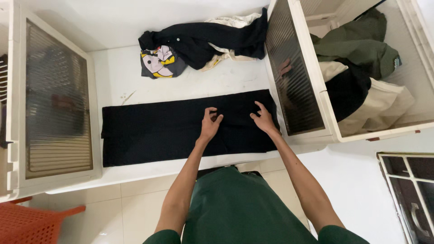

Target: The person folds a dark grey shirt and places it into a storage bin, then picks up a black garment and folds it into a rectangular shape on a flat surface.

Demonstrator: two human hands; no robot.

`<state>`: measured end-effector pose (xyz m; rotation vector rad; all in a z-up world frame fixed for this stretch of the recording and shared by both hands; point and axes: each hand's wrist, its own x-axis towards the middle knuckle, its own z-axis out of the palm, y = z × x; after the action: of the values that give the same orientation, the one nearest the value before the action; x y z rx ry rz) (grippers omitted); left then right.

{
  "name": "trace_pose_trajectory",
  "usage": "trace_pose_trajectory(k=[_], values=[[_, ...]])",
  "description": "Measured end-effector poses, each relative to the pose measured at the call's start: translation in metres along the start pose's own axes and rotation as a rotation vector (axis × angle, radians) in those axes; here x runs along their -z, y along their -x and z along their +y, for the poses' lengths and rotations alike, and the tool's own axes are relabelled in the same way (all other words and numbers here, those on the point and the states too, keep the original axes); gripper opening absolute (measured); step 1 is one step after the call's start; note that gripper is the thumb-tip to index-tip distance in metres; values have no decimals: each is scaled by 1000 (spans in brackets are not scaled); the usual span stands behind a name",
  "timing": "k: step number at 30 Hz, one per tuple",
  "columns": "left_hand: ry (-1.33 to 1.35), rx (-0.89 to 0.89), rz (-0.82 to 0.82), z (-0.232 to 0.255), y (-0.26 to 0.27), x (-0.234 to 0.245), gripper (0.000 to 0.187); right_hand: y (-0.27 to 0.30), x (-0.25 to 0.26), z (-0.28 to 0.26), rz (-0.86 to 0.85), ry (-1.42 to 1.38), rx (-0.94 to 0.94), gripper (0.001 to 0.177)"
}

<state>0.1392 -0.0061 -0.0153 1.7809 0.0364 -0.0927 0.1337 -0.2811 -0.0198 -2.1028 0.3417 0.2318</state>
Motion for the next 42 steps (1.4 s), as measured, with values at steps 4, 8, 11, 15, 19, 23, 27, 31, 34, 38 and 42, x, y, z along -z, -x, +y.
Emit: trace_pose_trajectory(k=[4, 8, 11, 15, 19, 23, 27, 31, 34, 38, 42], values=[[-72, 16, -117, 12, -1, 1, 29, 12, 16, -34, -107, 62, -59, 50], [208, -229, -114, 29, -17, 4, 49, 13, 21, -36, 32, -233, 320, 41], [165, -47, -187, 32, -24, 7, 52, 11, 21, -33, 50, -286, 248, 51], [-47, -1, -230, 16, -22, 12, 63, 7, 13, -18, -111, -205, 127, 78], [-30, -56, -225, 1, -21, 10, 72, 5, 5, -7, -121, -203, 145, 91], [-64, -175, -206, -10, -27, 6, 82, 5, 10, -16, -111, -175, 192, 94], [-66, -153, -213, -10, -36, 5, 86, 8, 20, -35, -80, -138, 204, 97], [-64, -68, -288, -24, -34, 10, 89, 9, 16, -30, -120, 3, 247, 102], [-90, 30, -336, -38, -41, 6, 88, 4, 10, -26, -191, 77, 125, 105], [-118, 37, -349, -46, -59, 4, 82, 0, 12, -29, -192, 74, 104, 104], [-59, 198, -394, -32, -57, 12, 73, 3, 12, -28, -180, 54, 75, 102]])
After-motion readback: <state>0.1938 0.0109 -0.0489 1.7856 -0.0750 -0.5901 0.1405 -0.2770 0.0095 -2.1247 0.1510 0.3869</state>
